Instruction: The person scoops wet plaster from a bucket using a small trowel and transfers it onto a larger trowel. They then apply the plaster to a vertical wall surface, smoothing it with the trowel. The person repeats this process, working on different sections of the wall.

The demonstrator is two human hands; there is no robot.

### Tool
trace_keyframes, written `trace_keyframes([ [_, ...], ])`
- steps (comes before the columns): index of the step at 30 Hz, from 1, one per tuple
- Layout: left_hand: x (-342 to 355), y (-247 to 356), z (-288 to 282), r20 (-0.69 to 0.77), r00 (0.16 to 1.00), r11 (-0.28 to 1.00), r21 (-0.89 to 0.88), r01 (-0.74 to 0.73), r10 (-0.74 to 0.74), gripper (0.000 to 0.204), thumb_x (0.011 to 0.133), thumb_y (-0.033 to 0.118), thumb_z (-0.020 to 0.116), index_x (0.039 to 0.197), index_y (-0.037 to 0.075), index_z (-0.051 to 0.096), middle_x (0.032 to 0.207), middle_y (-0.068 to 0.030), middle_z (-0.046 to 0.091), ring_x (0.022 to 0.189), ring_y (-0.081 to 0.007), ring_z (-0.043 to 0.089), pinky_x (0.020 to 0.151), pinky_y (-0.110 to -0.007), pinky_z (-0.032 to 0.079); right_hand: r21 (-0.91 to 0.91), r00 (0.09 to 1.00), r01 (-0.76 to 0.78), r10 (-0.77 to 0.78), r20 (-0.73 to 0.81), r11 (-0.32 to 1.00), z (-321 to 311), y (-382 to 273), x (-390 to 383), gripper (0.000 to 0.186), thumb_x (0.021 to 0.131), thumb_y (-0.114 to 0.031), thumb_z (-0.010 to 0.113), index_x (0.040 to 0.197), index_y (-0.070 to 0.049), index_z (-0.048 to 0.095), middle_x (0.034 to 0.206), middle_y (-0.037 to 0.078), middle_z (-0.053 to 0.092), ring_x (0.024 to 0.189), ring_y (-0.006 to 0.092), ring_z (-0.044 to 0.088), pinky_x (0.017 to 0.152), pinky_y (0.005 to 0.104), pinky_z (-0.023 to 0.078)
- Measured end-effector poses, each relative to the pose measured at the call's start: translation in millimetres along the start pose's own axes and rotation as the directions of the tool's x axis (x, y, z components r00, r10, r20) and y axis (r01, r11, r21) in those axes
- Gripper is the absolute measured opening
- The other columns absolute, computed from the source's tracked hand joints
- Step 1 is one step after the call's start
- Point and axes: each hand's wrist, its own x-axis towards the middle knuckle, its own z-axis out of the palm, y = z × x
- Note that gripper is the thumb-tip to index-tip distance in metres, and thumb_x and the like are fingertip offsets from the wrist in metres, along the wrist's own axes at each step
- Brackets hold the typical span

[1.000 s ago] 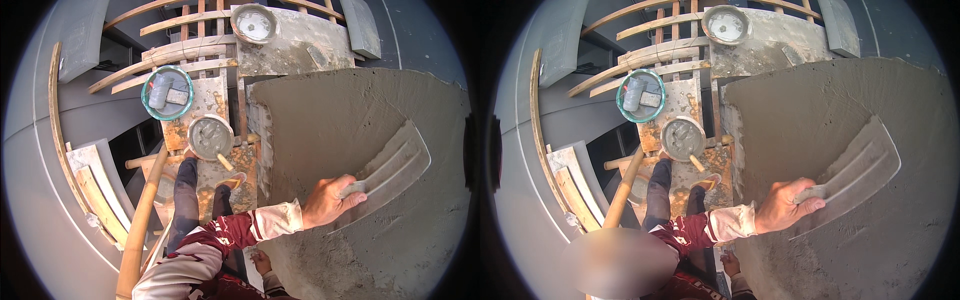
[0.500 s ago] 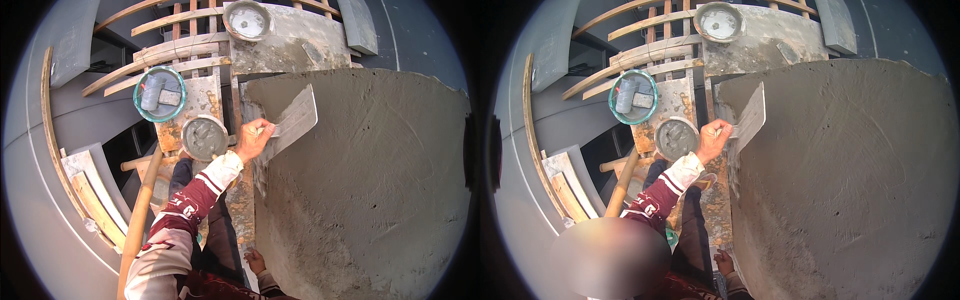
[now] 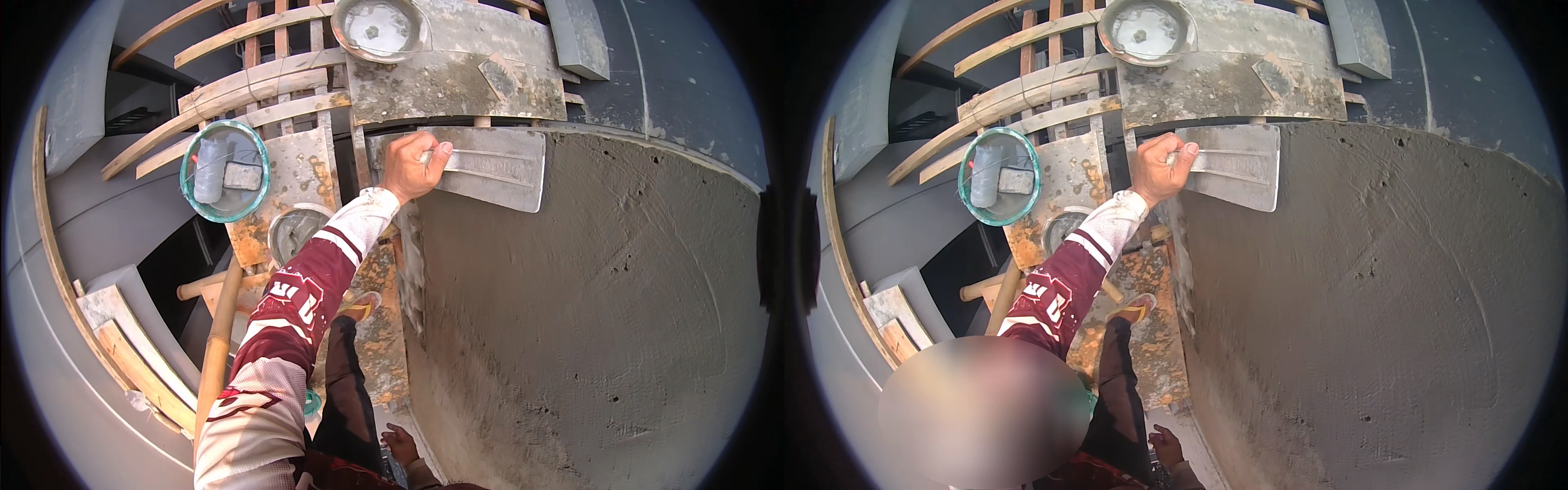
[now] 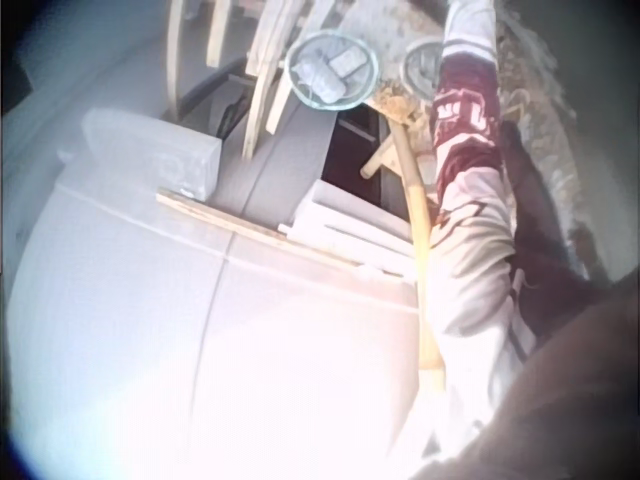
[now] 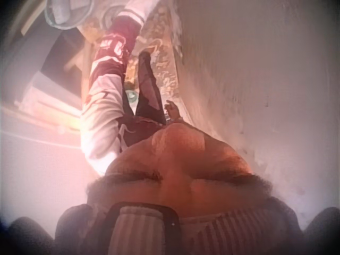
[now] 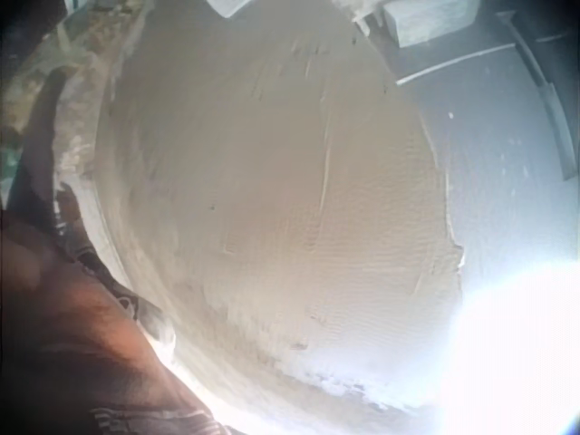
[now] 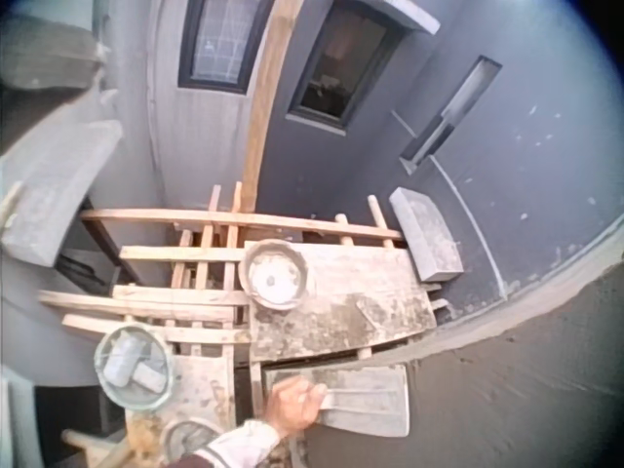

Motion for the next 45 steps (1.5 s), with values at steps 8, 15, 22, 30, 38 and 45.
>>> trace_keyframes([
  [8,-78.4,31.7,8.4,0.203,0.979,0.991,-0.136,0.01,0.018,0.034,0.089,0.02,0.063,0.061,0.002,0.052,0.053,-0.0097,0.048,0.045,-0.0218,0.048,0.046,-0.034,0.037,-0.175,0.998,-0.038,0.046,0.046,0.984,8.2,-28.6,9.6,0.046,0.092,-0.017,0.059,0.132,0.002,0.046,0.098,0.009,0.067,0.086,0.0139,0.063,0.072,0.0267,0.05],
  [15,-68.8,-7.2,-6.3,0.218,0.507,0.411,-0.369,0.834,-0.834,0.037,0.095,0.031,0.055,0.068,0.006,0.052,0.055,0.0012,0.045,0.044,-0.0073,0.039,0.041,-0.026,0.034,-0.056,0.998,0.056,-0.057,-0.01,0.997,-2.9,-53.1,2.5,0.046,0.09,-0.022,0.063,0.129,0.0,0.051,0.092,0.007,0.067,0.079,0.0103,0.06,0.068,0.0248,0.048],
  [22,-45.7,7.8,4.7,0.401,0.339,0.166,-0.408,0.898,-0.851,0.032,0.093,0.03,0.058,0.072,0.008,0.048,0.057,0.0015,0.042,0.041,-0.0095,0.04,0.039,-0.027,0.034,-0.055,0.999,0.038,-0.038,-0.002,0.998,-8.4,-42.9,14.0,0.044,0.092,-0.019,0.061,0.13,0.0,0.048,0.104,0.011,0.066,0.089,0.0164,0.064,0.073,0.0291,0.05],
  [30,-15.2,174.6,0.1,0.349,0.78,0.716,-0.32,0.62,-0.519,0.046,0.096,0.026,0.053,0.058,0.001,0.043,0.048,-0.0013,0.037,0.049,-0.0076,0.031,0.042,-0.032,0.027,-0.118,0.997,0.072,-0.074,-0.017,0.99,-22.4,-45.5,12.5,0.043,0.092,-0.019,0.061,0.128,0.0,0.049,0.102,0.011,0.066,0.087,0.0159,0.064,0.071,0.0282,0.05],
  [38,-30.4,254.9,-27.1,0.362,0.923,0.861,-0.421,0.285,-0.129,0.039,0.09,0.019,0.062,0.058,0.0,0.048,0.049,-0.0094,0.044,0.045,-0.0137,0.038,0.044,-0.033,0.031,-0.181,0.983,0.175,-0.183,-0.025,0.968,-31.5,-73.4,9.7,0.043,0.092,-0.019,0.061,0.129,0.001,0.049,0.099,0.009,0.066,0.086,0.0143,0.063,0.07,0.0266,0.049],
  [45,2.0,142.2,-24.3,0.053,0.975,0.959,-0.18,0.221,-0.214,0.04,0.091,0.024,0.062,0.061,0.0,0.048,0.053,-0.0072,0.044,0.051,-0.0127,0.037,0.047,-0.031,0.034,-0.123,0.986,0.157,-0.163,-0.038,0.98,-26.5,-66.3,14.6,0.042,0.09,-0.017,0.062,0.128,-0.001,0.052,0.095,0.008,0.067,0.078,0.0116,0.06,0.068,0.0255,0.048],
])
